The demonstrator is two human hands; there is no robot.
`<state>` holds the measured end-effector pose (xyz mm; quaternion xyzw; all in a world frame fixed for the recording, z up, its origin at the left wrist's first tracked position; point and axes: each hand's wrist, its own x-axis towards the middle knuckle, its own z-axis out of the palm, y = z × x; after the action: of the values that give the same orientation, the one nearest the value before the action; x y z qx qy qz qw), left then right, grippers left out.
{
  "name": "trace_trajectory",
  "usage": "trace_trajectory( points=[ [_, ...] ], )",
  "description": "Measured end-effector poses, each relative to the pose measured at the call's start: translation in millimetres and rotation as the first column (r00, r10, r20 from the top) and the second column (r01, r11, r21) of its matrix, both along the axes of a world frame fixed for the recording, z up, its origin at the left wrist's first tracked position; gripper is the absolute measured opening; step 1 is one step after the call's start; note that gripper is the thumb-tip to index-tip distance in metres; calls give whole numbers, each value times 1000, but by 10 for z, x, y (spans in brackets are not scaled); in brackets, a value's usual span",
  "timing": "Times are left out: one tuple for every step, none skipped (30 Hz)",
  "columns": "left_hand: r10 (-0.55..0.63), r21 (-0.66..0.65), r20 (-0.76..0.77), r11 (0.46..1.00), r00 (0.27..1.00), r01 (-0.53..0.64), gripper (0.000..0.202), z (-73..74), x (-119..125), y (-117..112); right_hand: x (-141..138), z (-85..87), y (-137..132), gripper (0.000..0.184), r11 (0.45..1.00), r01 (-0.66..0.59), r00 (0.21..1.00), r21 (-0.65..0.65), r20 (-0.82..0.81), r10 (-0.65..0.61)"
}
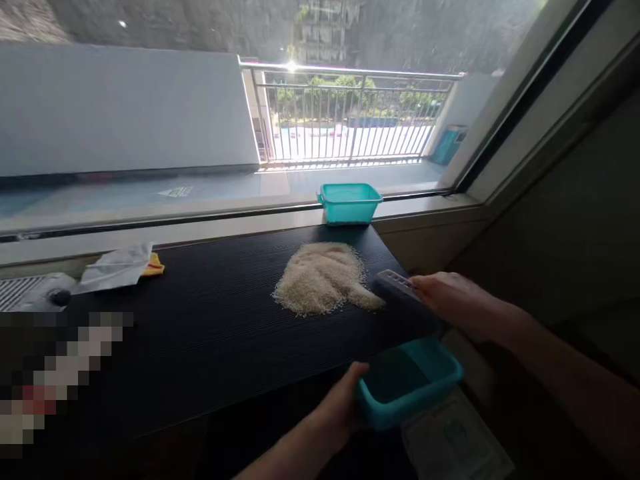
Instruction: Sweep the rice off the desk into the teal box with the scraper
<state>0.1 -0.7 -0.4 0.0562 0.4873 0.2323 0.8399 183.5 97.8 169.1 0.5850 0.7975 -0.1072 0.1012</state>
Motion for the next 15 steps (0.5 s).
trace_trajectory(
  points=[
    [0, 3, 5, 1000, 1000, 0, 44, -5, 1, -4, 19, -6, -19, 28, 1000, -1, 1000, -5, -1, 1],
    [1, 6, 7, 1000, 1000, -1, 44, -14, 2, -8, 33, -16, -50, 28, 1000, -3, 1000, -10, -4, 3],
    [3, 7, 9, 1000, 1000, -3, 44, -26, 3, -12, 40, -27, -95, 29, 1000, -8, 1000, -17, -9, 7],
    [4, 6, 5, 1000, 1000, -4, 43, -40, 4, -17, 43, -40, -151, 30, 1000, -14, 1000, -23, -15, 13],
    [3, 7, -2, 1000, 1000, -3, 43, -56, 4, -20, 43, -50, -213, 30, 999, -20, 1000, -30, -22, 19],
    [1, 10, -9, 1000, 1000, -1, 43, -73, 3, -24, 42, -56, -278, 30, 999, -26, 999, -36, -28, 25],
    [-2, 17, -12, 1000, 1000, 2, 43, -88, 2, -27, 42, -56, -337, 29, 999, -33, 999, -44, -33, 31],
    [-6, 24, -12, 1000, 1000, 6, 43, -102, -1, -29, 45, -51, -386, 28, 998, -42, 998, -53, -39, 40],
    [-8, 32, -11, 999, 1000, 8, 43, -112, -5, -31, 53, -40, -419, 27, 996, -55, 997, -64, -48, 52],
    [-9, 37, -8, 999, 1000, 10, 43, -118, -9, -33, 65, -27, -434, 27, 995, -70, 996, -68, -60, 66],
    [-9, 38, -5, 999, 1000, 10, 43, -120, -13, -35, 80, -13, -431, 27, 994, -83, 994, -65, -72, 78],
    [-9, 36, -5, 999, 1000, 9, 44, -116, -17, -37, 96, -1, -412, 26, 994, -92, 993, -53, -78, 88],
    [-6, 33, -7, 999, 1000, 6, 44, -108, -22, -40, 112, 7, -381, 25, 995, -95, 993, -34, -79, 92],
    [-2, 30, -8, 1000, 1000, 2, 45, -97, -26, -43, 126, 9, -346, 24, 996, -92, 993, -15, -72, 91],
    [1, 26, -11, 1000, 1000, -1, 45, -85, -31, -46, 137, 4, -313, 23, 996, -87, 994, 2, -63, 87]
  ],
)
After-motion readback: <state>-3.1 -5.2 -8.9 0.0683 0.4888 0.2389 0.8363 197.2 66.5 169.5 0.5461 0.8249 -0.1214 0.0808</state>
